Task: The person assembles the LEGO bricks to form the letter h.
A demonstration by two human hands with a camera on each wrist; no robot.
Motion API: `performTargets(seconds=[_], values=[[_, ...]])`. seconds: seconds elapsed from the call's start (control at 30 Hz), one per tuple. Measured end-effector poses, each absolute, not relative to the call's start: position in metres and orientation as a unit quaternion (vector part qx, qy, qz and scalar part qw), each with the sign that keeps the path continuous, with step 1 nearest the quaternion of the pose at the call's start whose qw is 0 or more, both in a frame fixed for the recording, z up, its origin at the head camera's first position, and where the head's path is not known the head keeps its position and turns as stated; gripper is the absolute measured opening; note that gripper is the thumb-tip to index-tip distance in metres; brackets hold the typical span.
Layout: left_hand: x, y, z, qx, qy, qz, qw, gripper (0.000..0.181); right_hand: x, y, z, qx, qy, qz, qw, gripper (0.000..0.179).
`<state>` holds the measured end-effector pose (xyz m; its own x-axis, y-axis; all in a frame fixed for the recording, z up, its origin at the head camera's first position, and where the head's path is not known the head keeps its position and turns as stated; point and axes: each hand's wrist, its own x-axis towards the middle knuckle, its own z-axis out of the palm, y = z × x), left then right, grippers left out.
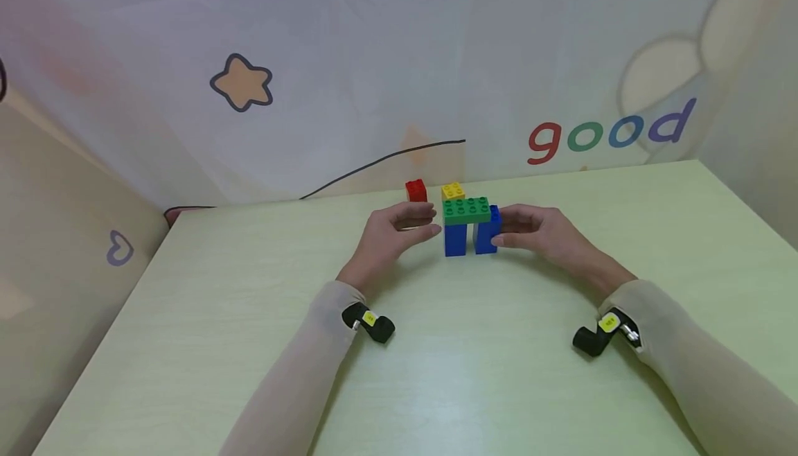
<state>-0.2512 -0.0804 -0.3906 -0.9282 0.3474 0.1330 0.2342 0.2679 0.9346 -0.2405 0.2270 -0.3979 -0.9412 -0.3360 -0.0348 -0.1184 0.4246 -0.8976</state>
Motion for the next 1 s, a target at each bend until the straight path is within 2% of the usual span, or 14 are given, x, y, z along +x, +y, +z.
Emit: performTargets(seconds=[0.47,1.0], values=[[-0.277,-0.086,-0.382,0.170,0.798,0.577,-0.050,0.047,-0.241,0.232,-0.402,-0.141,0.831,-0.529,0.103,0.068],[-0.308,-0.091,-0.395,0.106,0.778,0.619,-0.017,0.051,-0.241,0.232,-0.403,-0.134,0.827,-0.537,0.102,0.067]])
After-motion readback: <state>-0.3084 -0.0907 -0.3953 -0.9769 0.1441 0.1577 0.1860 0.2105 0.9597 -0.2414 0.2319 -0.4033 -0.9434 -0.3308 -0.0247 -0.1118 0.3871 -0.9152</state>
